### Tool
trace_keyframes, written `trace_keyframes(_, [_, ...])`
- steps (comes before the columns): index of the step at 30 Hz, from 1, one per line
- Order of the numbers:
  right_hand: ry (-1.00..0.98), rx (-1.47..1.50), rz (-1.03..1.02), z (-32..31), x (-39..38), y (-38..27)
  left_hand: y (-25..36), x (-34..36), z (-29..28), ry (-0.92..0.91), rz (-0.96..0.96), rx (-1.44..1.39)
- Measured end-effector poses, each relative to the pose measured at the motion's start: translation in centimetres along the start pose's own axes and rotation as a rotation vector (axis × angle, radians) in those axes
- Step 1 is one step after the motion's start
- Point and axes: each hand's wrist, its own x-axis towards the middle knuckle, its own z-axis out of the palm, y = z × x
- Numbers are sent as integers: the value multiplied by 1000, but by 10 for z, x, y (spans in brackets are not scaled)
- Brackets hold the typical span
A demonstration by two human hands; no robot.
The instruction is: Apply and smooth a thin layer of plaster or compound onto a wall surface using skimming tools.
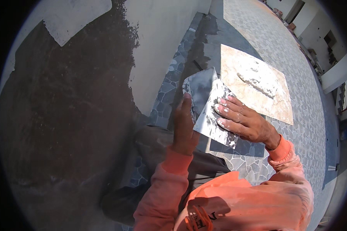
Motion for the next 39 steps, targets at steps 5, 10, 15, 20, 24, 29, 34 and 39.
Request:
trace_keyframes(5, [58, -108, 188, 6, -19, 16, 4, -7, 0, 42, 110, -32])
trace_keyframes(10, [108, -323, 294, 16, -36, 27, 6, -13, -1, 51, 117, 108])
trace_keyframes(15, [284, -344, 583, 5, -68, 58, 7, -20, -16, 41, 118, 185])
trace_keyframes(20, [164, -334, 948, 7, -90, 99, 2, -23, -33, 101, 136, 189])
trace_keyframes(24, [55, -485, 1051, 21, -86, 121, 4, -30, -37, 163, 200, 245])
trace_keyframes(29, [-33, -514, 1073, 29, -71, 146, 12, -34, -43, 182, 213, 225])
trace_keyframes(34, [-112, -582, 1022, 40, -62, 160, 11, -33, -44, 220, 214, 190])
trace_keyframes(39, [-273, -506, 899, 36, -57, 154, 8, -31, -50, 209, 200, 197])
